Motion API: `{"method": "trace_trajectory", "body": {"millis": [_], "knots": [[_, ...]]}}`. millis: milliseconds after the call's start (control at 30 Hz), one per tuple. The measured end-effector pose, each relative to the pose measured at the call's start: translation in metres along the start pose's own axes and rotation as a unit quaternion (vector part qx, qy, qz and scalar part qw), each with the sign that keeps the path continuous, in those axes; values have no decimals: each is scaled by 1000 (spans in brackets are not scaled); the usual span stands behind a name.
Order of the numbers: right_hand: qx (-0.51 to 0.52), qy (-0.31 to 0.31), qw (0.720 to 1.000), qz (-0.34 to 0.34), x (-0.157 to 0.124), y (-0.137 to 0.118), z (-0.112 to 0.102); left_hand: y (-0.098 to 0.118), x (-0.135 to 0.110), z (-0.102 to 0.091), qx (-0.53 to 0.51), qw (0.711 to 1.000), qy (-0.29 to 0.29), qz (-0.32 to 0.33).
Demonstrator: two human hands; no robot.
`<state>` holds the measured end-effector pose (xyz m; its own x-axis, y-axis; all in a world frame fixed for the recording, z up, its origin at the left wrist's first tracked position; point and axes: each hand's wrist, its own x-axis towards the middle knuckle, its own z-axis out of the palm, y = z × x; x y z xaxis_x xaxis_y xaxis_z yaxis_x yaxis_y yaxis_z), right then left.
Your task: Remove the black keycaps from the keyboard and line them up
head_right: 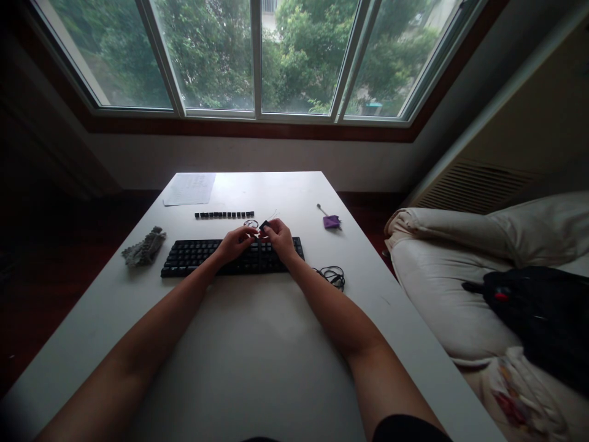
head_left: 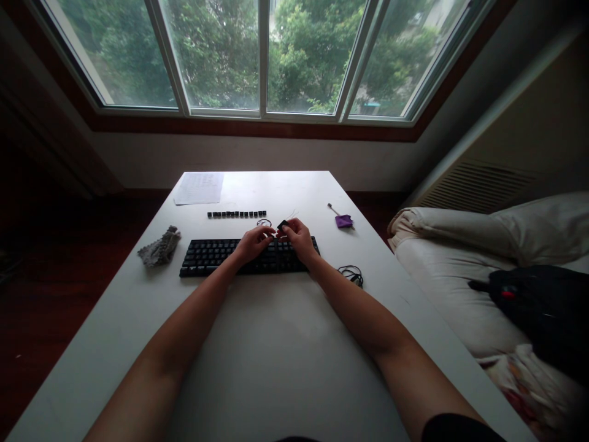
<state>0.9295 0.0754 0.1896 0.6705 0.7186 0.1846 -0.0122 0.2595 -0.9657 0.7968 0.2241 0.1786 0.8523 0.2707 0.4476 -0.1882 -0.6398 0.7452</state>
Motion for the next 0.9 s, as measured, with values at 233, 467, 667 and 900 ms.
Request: {"method": "trace_trajectory", "body": {"millis": [233, 467, 667, 900], "knots": [[-23, -17, 999, -19, 0, 1, -1, 4, 1, -1, 50, 998, 4, 23], [-35, -11, 999, -21, -1, 3, 2, 5, 0, 1, 67, 998, -2, -17], [-47, -14, 998, -32, -2, 2, 2, 4, 0, 1, 51, 999, 14, -3], [-40, -17, 999, -29, -7, -6, 5, 3, 2, -2, 44, 998, 34, -27]]}}
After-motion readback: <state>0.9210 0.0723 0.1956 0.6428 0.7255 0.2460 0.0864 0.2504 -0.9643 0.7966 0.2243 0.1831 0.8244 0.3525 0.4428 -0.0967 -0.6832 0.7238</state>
